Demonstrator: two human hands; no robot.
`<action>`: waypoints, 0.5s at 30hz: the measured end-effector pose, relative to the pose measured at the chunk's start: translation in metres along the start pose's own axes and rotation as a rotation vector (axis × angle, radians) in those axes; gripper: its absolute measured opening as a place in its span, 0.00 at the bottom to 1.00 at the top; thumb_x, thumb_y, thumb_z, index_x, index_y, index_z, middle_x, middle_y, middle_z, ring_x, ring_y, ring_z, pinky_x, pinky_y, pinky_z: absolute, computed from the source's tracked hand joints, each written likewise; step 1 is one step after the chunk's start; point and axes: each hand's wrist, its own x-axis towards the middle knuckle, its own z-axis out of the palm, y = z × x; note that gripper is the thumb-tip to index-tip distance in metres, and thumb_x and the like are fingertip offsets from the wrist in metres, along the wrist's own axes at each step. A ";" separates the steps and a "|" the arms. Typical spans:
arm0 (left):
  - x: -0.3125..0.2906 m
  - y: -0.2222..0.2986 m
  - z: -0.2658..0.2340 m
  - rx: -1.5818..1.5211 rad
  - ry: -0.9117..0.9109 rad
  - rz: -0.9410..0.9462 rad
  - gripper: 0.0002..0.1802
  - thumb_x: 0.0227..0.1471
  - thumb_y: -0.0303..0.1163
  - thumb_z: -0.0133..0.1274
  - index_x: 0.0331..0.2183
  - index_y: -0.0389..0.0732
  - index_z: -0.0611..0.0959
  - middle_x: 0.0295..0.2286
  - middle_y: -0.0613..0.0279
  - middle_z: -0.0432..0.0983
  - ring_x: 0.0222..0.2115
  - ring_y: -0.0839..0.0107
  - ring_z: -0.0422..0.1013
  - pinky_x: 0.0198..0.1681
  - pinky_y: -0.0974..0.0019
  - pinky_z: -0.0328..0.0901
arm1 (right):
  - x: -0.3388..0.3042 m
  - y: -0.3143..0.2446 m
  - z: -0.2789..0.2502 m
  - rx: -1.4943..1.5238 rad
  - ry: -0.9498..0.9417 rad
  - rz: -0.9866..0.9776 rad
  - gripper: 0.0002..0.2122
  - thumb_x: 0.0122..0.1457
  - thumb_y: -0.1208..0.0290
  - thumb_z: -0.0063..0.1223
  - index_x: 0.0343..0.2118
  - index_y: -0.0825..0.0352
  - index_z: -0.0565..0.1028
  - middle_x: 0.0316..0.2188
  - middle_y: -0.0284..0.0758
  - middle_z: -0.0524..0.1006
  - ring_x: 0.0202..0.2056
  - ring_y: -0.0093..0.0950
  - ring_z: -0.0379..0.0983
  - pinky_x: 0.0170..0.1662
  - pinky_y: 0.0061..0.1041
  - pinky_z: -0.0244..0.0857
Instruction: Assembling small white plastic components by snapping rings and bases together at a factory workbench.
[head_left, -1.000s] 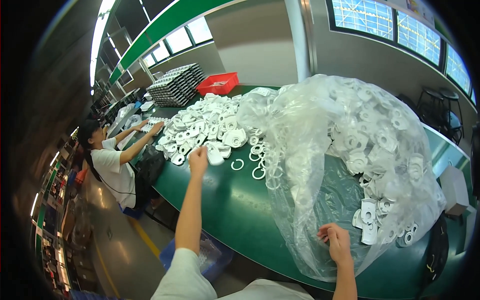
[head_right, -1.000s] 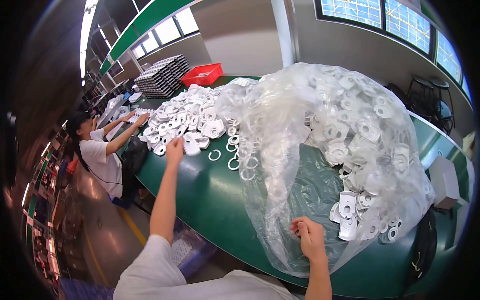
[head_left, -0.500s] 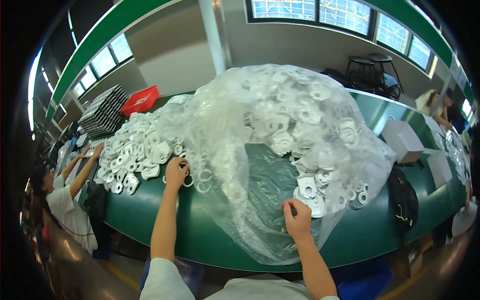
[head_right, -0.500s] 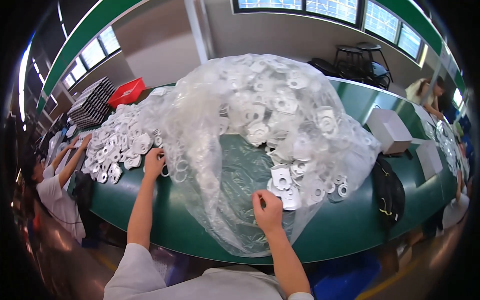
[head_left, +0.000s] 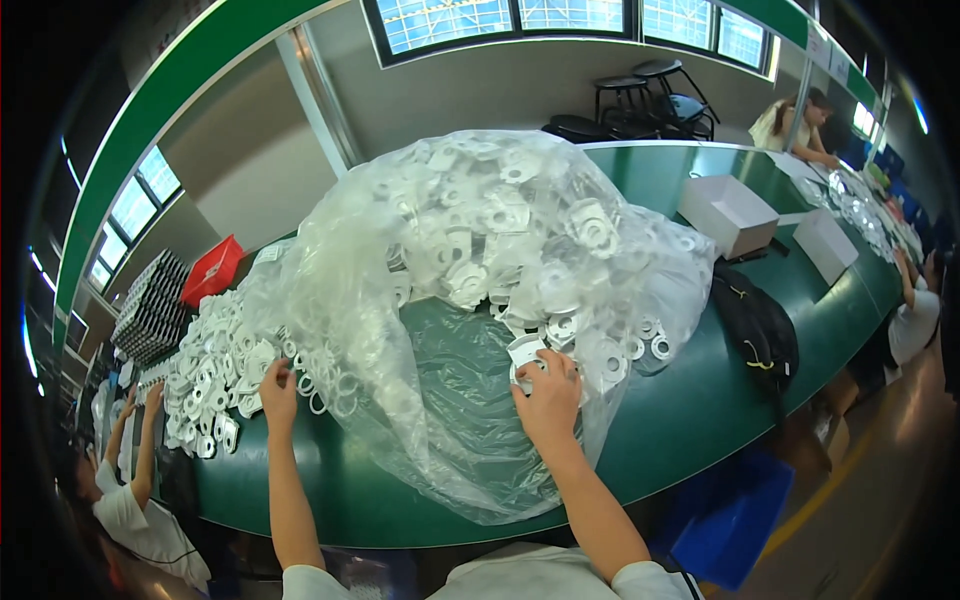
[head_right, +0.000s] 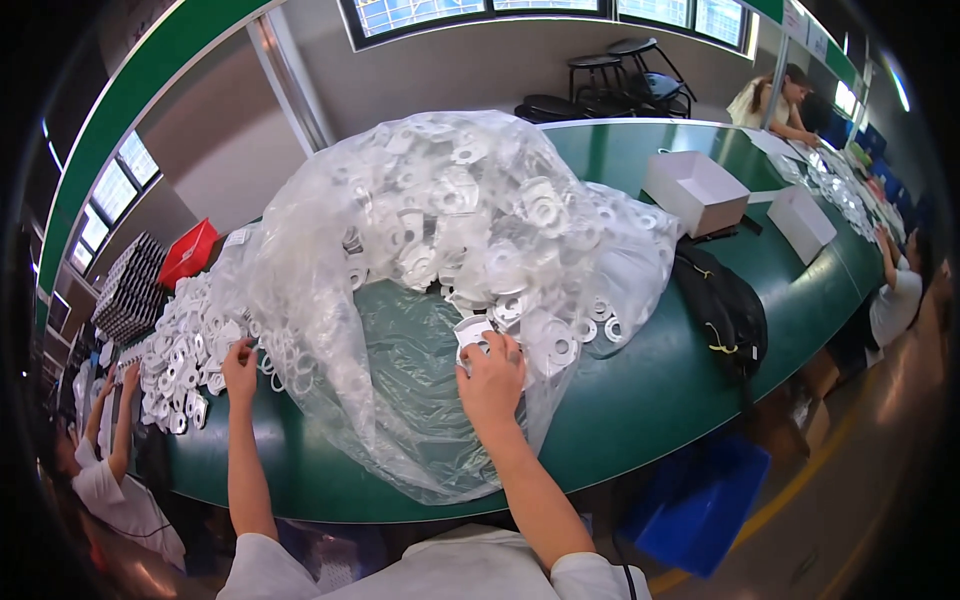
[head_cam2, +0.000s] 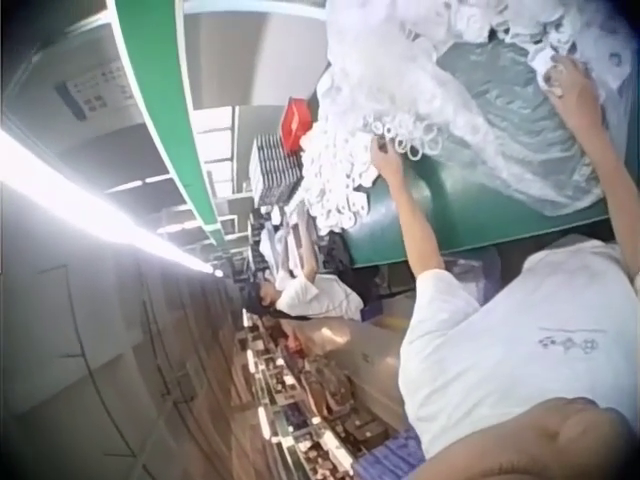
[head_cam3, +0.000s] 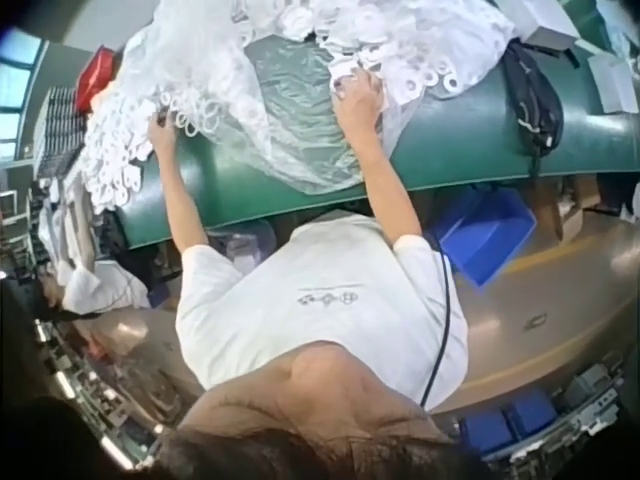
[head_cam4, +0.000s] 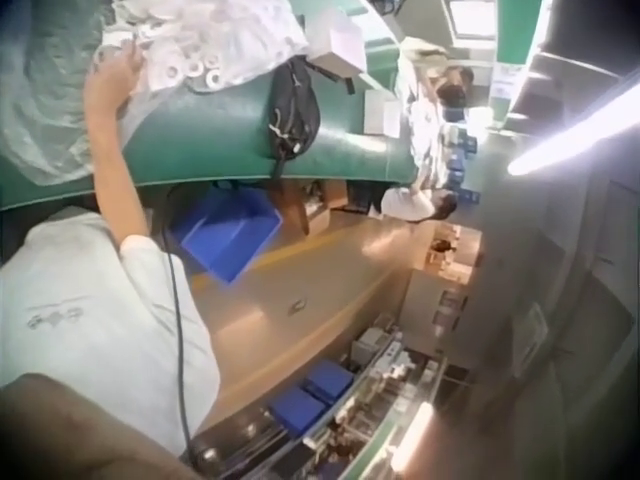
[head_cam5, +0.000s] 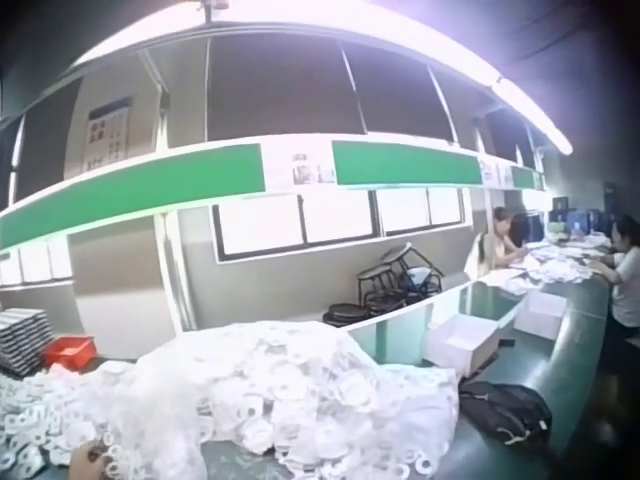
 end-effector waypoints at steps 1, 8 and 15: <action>0.001 0.012 -0.006 0.006 0.001 0.004 0.15 0.45 0.21 0.54 0.39 0.36 0.78 0.22 0.63 0.72 0.24 0.74 0.69 0.30 0.70 0.65 | 0.000 -0.002 0.002 0.037 -0.045 0.031 0.13 0.39 0.71 0.64 0.31 0.61 0.76 0.46 0.37 0.69 0.52 0.39 0.60 0.52 0.40 0.54; -0.006 0.172 0.019 -0.466 0.035 0.173 0.15 0.50 0.16 0.46 0.41 0.35 0.77 0.29 0.63 0.72 0.27 0.77 0.68 0.35 0.73 0.64 | 0.007 0.001 0.003 -0.033 0.154 0.040 0.15 0.41 0.69 0.62 0.35 0.60 0.73 0.42 0.33 0.71 0.48 0.37 0.64 0.50 0.38 0.56; -0.065 0.328 0.112 -0.604 -0.508 0.528 0.16 0.37 0.21 0.44 0.33 0.37 0.80 0.26 0.58 0.64 0.31 0.67 0.64 0.34 0.70 0.59 | 0.007 0.008 0.011 0.011 0.094 -0.051 0.14 0.45 0.70 0.58 0.38 0.62 0.72 0.38 0.35 0.72 0.44 0.37 0.66 0.48 0.37 0.59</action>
